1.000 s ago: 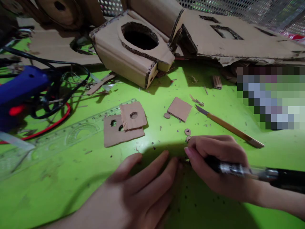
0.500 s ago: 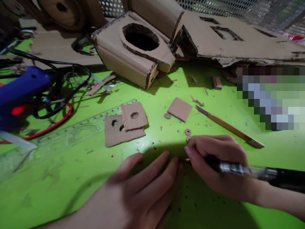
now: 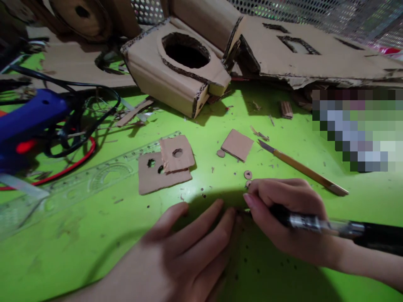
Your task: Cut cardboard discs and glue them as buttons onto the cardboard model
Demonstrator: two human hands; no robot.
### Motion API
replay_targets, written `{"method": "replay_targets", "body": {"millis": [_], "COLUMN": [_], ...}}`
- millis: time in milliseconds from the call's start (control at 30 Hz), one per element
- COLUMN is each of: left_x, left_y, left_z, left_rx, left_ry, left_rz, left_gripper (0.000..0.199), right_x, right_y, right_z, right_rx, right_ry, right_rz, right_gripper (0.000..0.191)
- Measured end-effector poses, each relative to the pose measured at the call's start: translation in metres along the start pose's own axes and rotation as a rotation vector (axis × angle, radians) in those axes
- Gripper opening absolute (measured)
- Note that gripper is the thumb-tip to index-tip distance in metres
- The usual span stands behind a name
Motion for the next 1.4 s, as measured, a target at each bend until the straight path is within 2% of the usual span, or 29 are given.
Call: {"method": "replay_targets", "body": {"millis": [133, 267, 533, 800, 967, 1100, 1233, 1300, 1400], "left_x": [0.002, 0.003, 0.001, -0.001, -0.008, -0.009, -0.006, -0.006, -0.008], "left_y": [-0.002, -0.001, 0.000, -0.001, -0.003, -0.005, -0.007, -0.010, -0.017], "left_z": [-0.001, -0.001, 0.001, 0.000, -0.003, -0.007, -0.008, -0.010, -0.014], "left_rx": [-0.044, 0.000, -0.013, 0.007, 0.074, 0.031, 0.014, 0.024, 0.024], "left_ry": [0.023, -0.005, 0.006, 0.008, -0.067, -0.148, -0.214, -0.204, -0.127], "left_rz": [-0.008, -0.008, -0.002, 0.012, -0.009, 0.006, 0.022, 0.006, 0.010], "left_gripper": [0.034, 0.033, 0.035, 0.031, 0.037, 0.041, 0.046, 0.046, 0.039], "right_x": [0.000, 0.001, -0.001, -0.006, -0.016, -0.025, -0.029, -0.029, -0.028], "right_y": [-0.001, 0.000, 0.000, 0.003, 0.012, 0.021, 0.025, 0.025, 0.027], "right_z": [0.000, -0.001, -0.001, -0.002, -0.006, -0.012, -0.015, -0.014, -0.014], "right_rx": [-0.008, -0.012, -0.027, 0.006, -0.011, 0.045, 0.061, 0.062, 0.083], "right_ry": [0.005, 0.011, 0.025, 0.137, 0.214, 0.323, 0.345, 0.335, 0.324], "right_rz": [0.010, 0.013, -0.001, -0.184, -0.199, -0.146, -0.127, -0.133, -0.144], "right_gripper": [0.039, 0.039, 0.039, 0.040, 0.036, 0.037, 0.036, 0.036, 0.037]}}
Point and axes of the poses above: each hand's wrist, its own z-axis away from the middle knuckle, its own x-axis out of the palm, y = z × x, the point moved 4 cm from there along -z, towards the middle knuckle, and after that the axes turned 14 degrees about x, right-handed, at the moved point
